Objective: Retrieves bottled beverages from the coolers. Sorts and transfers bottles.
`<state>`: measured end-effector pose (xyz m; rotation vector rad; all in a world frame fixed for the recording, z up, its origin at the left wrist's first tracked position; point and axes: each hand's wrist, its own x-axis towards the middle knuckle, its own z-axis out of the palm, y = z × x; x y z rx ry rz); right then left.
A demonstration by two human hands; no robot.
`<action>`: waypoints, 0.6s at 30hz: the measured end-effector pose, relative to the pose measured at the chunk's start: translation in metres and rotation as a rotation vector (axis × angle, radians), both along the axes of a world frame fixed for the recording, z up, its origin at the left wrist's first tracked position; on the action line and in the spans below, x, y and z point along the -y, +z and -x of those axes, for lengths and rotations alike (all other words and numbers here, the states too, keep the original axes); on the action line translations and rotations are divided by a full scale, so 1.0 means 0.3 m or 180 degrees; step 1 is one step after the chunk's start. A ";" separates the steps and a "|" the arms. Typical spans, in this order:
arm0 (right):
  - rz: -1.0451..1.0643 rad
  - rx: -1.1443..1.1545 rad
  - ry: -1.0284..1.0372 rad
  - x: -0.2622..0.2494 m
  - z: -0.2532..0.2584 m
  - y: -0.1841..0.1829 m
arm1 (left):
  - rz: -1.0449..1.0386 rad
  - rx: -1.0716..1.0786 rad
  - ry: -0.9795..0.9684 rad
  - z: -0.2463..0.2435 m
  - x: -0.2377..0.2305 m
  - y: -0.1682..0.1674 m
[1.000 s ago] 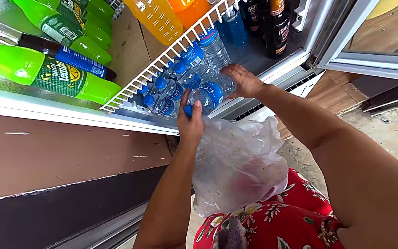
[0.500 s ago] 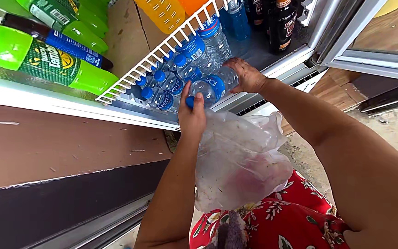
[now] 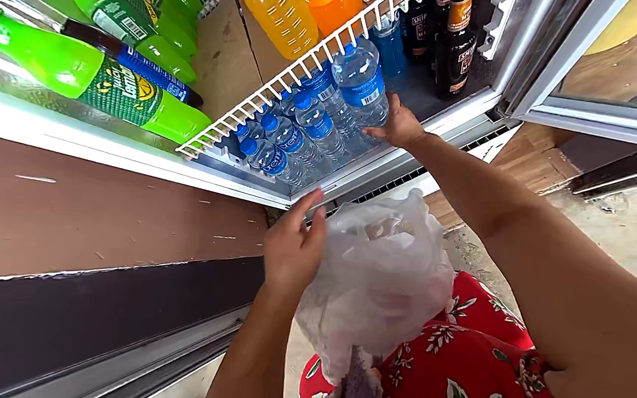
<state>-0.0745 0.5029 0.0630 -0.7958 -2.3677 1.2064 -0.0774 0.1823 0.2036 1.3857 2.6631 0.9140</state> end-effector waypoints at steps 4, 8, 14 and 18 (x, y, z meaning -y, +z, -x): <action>0.0164 0.0222 -0.0150 0.023 0.017 0.024 | -0.0296 0.0164 0.0282 -0.028 0.235 -0.031; 0.0077 0.0531 -0.0152 0.024 0.018 0.046 | -0.0692 0.0204 0.0493 -0.048 0.355 -0.070; 0.0152 0.0208 -0.0250 0.041 0.025 0.028 | -0.0852 0.0154 0.0558 -0.047 0.435 -0.106; 0.0207 0.0222 -0.0282 0.045 0.004 0.027 | -0.0927 0.0125 0.0587 -0.039 0.488 -0.112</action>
